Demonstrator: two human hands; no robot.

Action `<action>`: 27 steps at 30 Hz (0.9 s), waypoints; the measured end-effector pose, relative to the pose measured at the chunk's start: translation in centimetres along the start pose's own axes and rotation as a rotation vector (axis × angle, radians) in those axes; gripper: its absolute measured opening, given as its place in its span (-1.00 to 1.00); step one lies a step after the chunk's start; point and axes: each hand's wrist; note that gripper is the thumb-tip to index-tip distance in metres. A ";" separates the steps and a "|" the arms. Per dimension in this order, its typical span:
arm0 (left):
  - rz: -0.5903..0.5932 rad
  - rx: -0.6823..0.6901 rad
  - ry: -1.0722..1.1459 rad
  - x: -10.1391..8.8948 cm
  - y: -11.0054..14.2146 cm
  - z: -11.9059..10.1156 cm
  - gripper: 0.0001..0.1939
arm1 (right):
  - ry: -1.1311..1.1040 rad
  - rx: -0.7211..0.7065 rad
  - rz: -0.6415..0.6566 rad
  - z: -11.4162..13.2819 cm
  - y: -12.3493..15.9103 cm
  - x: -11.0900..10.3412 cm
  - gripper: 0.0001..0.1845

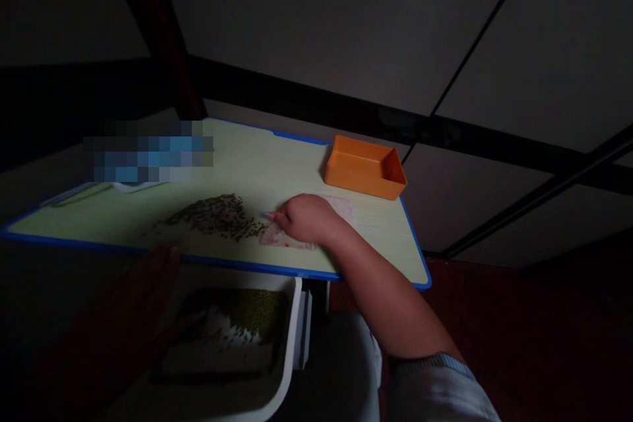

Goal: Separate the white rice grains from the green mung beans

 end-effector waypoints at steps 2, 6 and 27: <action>0.000 0.008 0.002 -0.1 0.0 -0.1 -0.14 | -0.017 -0.010 0.047 -0.2 0.0 -0.1 -0.49; 0.000 -0.003 -0.005 -0.3 -0.2 -0.2 -0.14 | 0.072 -0.024 0.058 -0.1 0.0 -0.2 -0.47; 0.005 0.007 -0.012 0.6 0.7 0.4 -0.15 | 0.376 0.102 -0.087 0.6 -0.3 1.1 -0.38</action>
Point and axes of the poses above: each hand's wrist, its own y-axis away from the middle knuckle, its own x-axis out of the palm, z = x × y, and after that the axes turned 4 degrees about -z, right-handed
